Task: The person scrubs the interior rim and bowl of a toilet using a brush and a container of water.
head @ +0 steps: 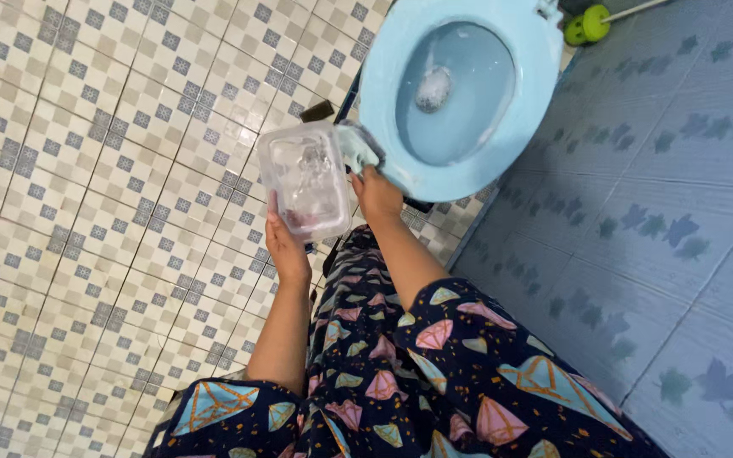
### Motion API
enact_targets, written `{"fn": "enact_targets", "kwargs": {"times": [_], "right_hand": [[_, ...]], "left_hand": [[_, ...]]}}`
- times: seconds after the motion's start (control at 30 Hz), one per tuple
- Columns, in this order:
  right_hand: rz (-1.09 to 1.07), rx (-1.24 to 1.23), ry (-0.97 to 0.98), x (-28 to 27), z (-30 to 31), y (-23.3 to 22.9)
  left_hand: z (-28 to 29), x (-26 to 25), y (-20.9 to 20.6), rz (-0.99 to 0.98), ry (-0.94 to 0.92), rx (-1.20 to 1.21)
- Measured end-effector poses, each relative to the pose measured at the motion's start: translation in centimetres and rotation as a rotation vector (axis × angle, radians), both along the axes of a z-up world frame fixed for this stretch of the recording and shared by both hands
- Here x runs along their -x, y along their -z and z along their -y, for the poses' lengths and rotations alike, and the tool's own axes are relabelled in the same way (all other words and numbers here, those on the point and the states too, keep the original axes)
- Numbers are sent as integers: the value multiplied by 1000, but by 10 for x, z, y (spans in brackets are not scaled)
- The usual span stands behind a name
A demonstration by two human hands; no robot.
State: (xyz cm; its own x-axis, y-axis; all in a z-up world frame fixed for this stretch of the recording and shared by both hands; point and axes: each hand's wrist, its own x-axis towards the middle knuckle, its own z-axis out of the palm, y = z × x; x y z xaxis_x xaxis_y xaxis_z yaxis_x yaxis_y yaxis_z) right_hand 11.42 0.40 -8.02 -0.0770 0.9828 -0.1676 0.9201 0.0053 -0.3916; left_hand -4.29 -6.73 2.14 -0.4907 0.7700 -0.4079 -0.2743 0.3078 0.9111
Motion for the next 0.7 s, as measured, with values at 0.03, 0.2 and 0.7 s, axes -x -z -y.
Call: {"fn": "enact_targets", "kwargs": {"times": [0.03, 0.2, 0.7], "right_hand": [[-10, 11, -9, -7, 5, -1], [268, 254, 2, -96, 78, -26], [55, 113, -22, -54, 34, -16]], "left_hand": [[0, -1, -1, 27, 4, -15], [2, -2, -10, 96, 18, 38], [8, -19, 7, 205, 26, 56]]}}
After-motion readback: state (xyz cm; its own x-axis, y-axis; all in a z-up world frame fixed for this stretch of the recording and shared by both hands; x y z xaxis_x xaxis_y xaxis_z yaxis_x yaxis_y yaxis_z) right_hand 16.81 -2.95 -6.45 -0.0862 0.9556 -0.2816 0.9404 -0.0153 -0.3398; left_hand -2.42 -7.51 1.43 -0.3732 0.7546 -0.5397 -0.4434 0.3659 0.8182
